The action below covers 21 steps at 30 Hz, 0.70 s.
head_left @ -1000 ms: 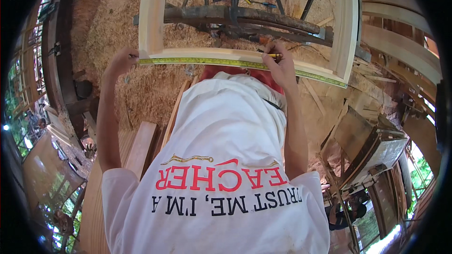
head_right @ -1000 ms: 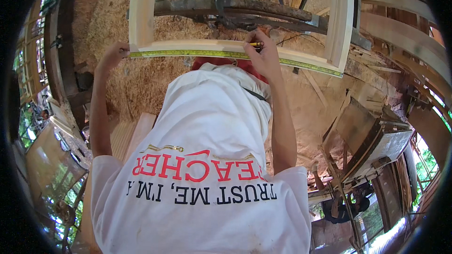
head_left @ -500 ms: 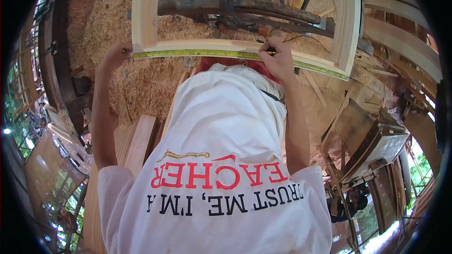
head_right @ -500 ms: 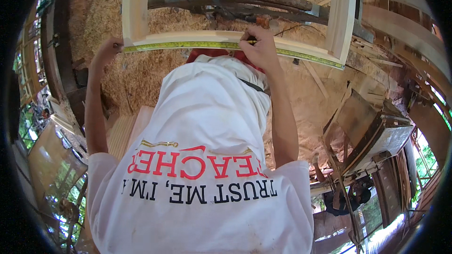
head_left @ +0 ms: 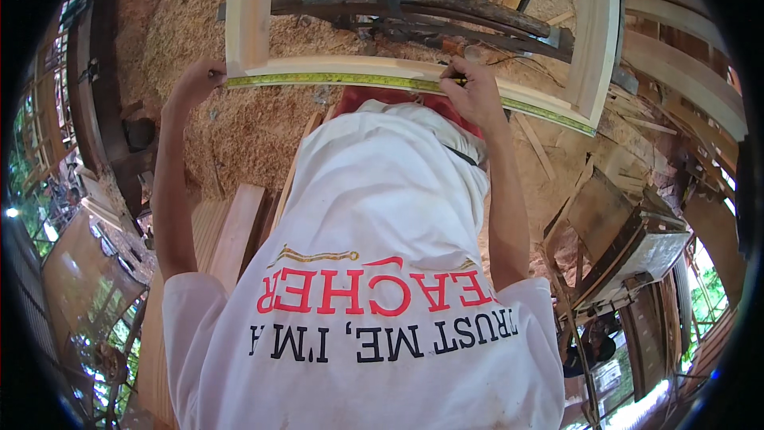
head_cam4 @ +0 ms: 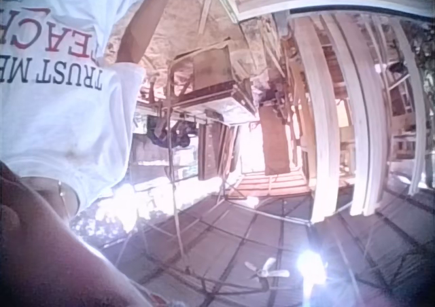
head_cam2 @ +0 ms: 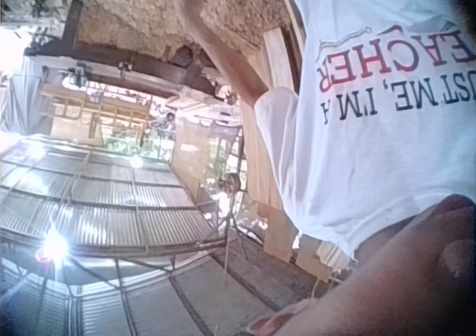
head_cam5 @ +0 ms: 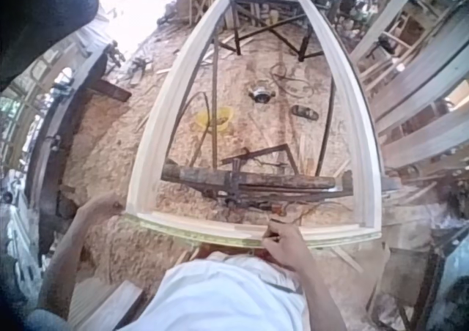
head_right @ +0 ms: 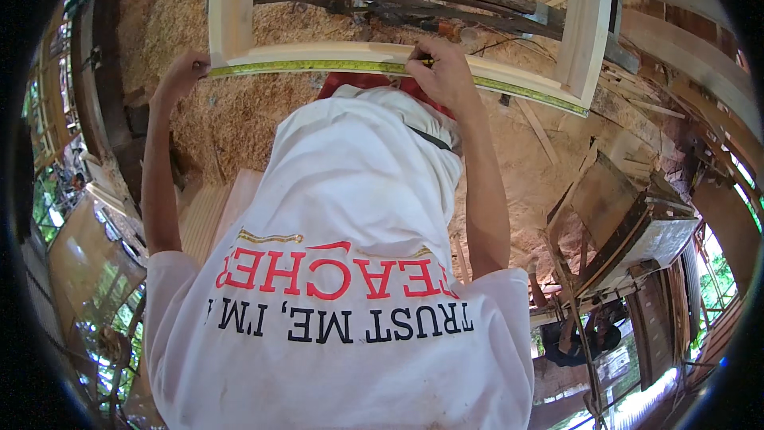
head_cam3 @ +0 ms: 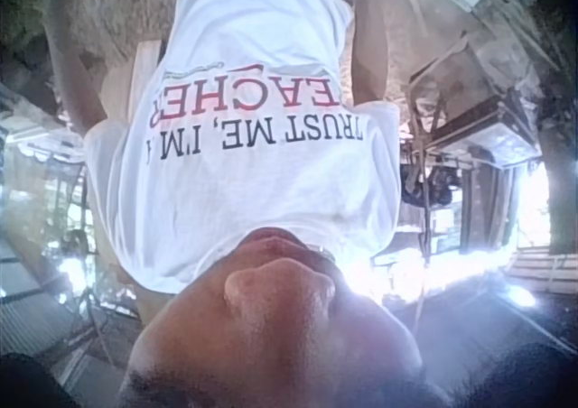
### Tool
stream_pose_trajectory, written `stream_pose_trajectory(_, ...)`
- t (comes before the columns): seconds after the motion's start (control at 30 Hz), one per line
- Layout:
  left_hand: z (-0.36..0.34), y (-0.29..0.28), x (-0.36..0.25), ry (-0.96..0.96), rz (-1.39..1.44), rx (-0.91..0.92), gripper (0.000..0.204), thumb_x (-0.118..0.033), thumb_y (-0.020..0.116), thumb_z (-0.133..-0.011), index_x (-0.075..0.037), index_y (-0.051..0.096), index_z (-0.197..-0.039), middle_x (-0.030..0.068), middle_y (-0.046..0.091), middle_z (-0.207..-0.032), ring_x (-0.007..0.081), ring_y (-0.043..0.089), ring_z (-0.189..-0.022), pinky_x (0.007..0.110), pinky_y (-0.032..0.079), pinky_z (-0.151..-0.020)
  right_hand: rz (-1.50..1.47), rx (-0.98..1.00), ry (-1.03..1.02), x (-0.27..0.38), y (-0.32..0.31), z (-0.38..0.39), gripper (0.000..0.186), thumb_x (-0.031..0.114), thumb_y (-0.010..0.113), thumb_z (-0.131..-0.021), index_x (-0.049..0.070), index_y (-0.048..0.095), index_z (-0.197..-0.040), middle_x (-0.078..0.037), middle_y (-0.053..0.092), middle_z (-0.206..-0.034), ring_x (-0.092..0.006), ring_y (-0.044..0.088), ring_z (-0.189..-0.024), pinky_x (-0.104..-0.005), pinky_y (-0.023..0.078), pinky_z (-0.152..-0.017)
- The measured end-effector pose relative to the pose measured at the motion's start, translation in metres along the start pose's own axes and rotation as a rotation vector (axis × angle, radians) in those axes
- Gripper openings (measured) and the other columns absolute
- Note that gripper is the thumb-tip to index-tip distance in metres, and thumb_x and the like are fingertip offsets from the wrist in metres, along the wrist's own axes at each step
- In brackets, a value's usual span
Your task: The person measures a wooden frame using a tape measure, picks up several wooden strips from the floor, and nails them into the frame with a hammer.
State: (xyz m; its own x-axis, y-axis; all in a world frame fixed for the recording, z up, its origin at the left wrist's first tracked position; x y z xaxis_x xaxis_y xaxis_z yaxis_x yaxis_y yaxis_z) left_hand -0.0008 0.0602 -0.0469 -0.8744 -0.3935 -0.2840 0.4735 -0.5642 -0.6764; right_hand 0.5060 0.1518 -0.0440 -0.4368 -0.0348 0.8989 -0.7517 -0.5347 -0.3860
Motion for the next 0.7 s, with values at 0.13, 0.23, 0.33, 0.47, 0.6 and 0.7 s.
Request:
stream_pose_trajectory(0.13,0.003,0.0,-0.001,-0.017,0.026,-0.016,0.021,-0.003,0.069,-0.093,-0.005,0.076,-0.113,0.0145,0.073,-0.086,0.0261,0.069,-0.077,0.041,0.053,-0.073,0.036,0.003,-0.014,0.001,0.001,0.0,0.018,0.012,0.071,-0.08,-0.004,0.065,-0.085,-0.022,0.068,-0.081,-0.0365,0.067,-0.077,-0.0424,0.052,-0.073)
stream_pose_trajectory(0.23,0.007,-0.003,-0.01,-0.014,0.027,-0.017,0.022,-0.003,0.069,-0.092,-0.005,0.076,-0.113,0.0153,0.073,-0.085,0.0271,0.068,-0.076,0.041,0.053,-0.074,0.034,0.0,-0.026,0.003,0.0,0.0,0.018,0.012,0.071,-0.081,-0.004,0.065,-0.086,-0.022,0.068,-0.081,-0.0365,0.067,-0.078,-0.0423,0.052,-0.073)
stream_pose_trajectory(0.33,0.011,-0.006,-0.016,-0.008,0.012,-0.031,0.023,-0.003,0.07,-0.091,-0.004,0.075,-0.113,0.0163,0.072,-0.084,0.0268,0.068,-0.075,0.042,0.053,-0.074,0.034,-0.002,-0.033,0.004,0.0,0.0,0.018,0.012,0.071,-0.082,-0.005,0.064,-0.086,-0.022,0.068,-0.081,-0.0365,0.067,-0.078,-0.0422,0.052,-0.073)
stream_pose_trajectory(0.47,0.013,-0.009,-0.017,0.045,0.01,-0.1,0.023,-0.004,0.07,-0.091,-0.004,0.075,-0.114,0.0176,0.071,-0.084,0.0261,0.067,-0.075,0.043,0.052,-0.074,0.027,-0.002,-0.049,0.004,0.001,0.0,0.018,0.011,0.071,-0.083,-0.005,0.064,-0.086,-0.022,0.067,-0.08,-0.0354,0.066,-0.077,-0.0415,0.052,-0.073)
stream_pose_trajectory(0.6,0.007,-0.005,-0.009,0.068,0.031,-0.075,0.024,-0.004,0.07,-0.091,-0.005,0.076,-0.114,0.0173,0.071,-0.084,0.0255,0.067,-0.075,0.043,0.052,-0.073,0.034,-0.005,-0.052,0.005,0.001,-0.001,0.016,0.01,0.071,-0.084,-0.005,0.064,-0.086,-0.022,0.067,-0.08,-0.0341,0.066,-0.076,-0.0405,0.052,-0.072)
stream_pose_trajectory(0.7,0.003,-0.002,-0.003,0.039,0.008,-0.047,0.024,-0.002,0.07,-0.091,-0.004,0.076,-0.114,0.0173,0.072,-0.086,0.0255,0.067,-0.075,0.042,0.051,-0.072,0.026,-0.012,-0.072,0.007,0.001,-0.001,0.016,0.01,0.071,-0.084,-0.005,0.064,-0.086,-0.022,0.067,-0.079,-0.0339,0.066,-0.075,-0.0403,0.051,-0.071)
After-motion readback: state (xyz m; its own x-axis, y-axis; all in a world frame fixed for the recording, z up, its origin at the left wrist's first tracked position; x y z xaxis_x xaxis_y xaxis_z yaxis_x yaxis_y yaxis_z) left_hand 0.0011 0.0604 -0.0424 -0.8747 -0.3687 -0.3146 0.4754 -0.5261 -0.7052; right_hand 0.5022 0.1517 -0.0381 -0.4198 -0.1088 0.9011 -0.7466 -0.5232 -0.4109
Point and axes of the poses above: each hand's wrist, its own z-axis away from the middle knuckle, its own y-axis out of the palm, x = y × z, the point moved 7 cm from there along -z, towards the middle knuckle
